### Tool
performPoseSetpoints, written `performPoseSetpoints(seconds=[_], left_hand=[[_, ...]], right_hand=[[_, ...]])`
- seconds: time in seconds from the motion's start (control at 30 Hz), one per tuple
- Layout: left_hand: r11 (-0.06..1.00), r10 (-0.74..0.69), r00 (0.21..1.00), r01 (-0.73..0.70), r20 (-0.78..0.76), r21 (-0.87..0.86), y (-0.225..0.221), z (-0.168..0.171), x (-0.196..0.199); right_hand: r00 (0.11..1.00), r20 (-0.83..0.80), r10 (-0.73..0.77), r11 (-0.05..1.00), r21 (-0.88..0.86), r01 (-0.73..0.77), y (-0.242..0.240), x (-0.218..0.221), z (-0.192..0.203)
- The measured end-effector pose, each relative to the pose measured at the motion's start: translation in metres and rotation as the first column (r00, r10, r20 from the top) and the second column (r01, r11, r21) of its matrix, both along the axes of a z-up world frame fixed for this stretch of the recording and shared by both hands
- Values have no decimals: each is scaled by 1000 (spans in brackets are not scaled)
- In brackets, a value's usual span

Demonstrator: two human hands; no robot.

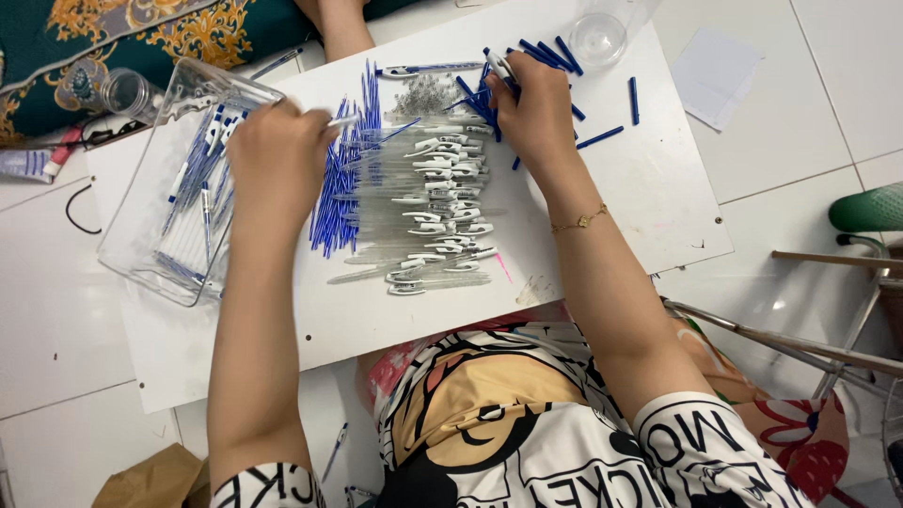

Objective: The person assembles ballpoint pens by hand, inserting blue ink cartridges into white pen barrels and placing the finished pens into a clear plastic container.

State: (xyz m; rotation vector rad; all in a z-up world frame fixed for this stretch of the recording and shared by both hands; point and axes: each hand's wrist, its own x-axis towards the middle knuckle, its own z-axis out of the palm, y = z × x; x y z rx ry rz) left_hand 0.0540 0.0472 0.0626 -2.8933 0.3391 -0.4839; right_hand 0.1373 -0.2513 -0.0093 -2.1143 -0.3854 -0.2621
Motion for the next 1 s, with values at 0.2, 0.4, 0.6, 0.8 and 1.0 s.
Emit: performPoseSetpoints(seconds=[0.2,0.4,0.6,0.8,1.0], left_hand=[[927,222,963,-258,-156,-272,37,-6,-51],[626,212,963,-264,-166,-734,60,-19,-117],[410,258,895,-443,-364,-798,59,-24,-159],[492,172,917,-396,-359,-775,55,-39,-155],[787,73,995,-12,74,-617,41,-70,-127]], right_hand=[[977,66,203,961,176,-212,8,-24,43],[858,308,411,900,15,-436,60,-68,24],[565,774,286,906,-410,103,155,-114,-4],[688,501,525,813,-535,-231,169,-114,-10],[708,557,434,877,-442,-190,107,-72,17]])
